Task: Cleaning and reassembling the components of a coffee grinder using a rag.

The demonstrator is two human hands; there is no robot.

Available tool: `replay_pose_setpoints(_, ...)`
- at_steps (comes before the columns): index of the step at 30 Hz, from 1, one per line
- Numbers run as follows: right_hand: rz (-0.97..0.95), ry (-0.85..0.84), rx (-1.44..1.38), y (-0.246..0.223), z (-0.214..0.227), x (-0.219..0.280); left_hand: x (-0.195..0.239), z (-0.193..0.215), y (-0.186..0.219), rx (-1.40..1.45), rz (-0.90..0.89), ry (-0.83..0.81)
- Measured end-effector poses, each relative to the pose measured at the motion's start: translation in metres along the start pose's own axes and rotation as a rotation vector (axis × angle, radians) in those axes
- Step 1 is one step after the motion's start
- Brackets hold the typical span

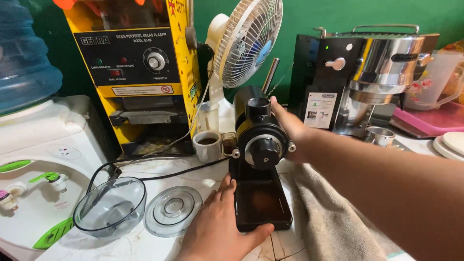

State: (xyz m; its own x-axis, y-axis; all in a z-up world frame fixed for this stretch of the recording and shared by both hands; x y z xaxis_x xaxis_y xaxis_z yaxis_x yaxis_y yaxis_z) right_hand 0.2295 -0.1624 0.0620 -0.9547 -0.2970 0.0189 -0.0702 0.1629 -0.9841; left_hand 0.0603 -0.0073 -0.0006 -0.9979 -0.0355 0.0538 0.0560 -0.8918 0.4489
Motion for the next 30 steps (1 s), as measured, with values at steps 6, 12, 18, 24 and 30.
replay_pose_setpoints(6,0.151,-0.033,-0.222,0.024,-0.001,-0.003,-0.002,0.001,0.001,0.017,0.016,0.029)
replay_pose_setpoints(12,0.309,-0.022,-0.21,0.038,0.003,-0.001,0.001,0.006,0.004,0.071,0.032,0.051)
replay_pose_setpoints(18,0.459,0.005,-0.191,0.045,0.011,0.008,0.003,0.007,0.005,0.104,-0.038,0.119)
replay_pose_setpoints(24,0.564,0.262,0.769,-0.001,0.021,0.083,0.009,0.011,0.007,0.116,0.003,0.058)
replay_pose_setpoints(30,0.502,0.546,1.279,0.003,0.073,0.179,0.01,0.011,0.015,0.121,-0.151,0.265)
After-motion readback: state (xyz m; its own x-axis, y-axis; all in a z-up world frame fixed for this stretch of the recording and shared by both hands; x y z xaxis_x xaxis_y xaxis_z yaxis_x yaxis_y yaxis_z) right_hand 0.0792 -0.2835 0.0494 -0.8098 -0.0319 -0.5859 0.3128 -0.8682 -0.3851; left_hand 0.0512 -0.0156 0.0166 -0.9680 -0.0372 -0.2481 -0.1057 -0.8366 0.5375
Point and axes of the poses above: each hand's wrist, its own x-axis away from the middle knuckle, its own z-axis out of the back of the hand, y = z × x, the point moved 5 cm from there along -x, towards the middle knuckle, and after that the axes turned 13 degrees about z, right-handed, at the moved point
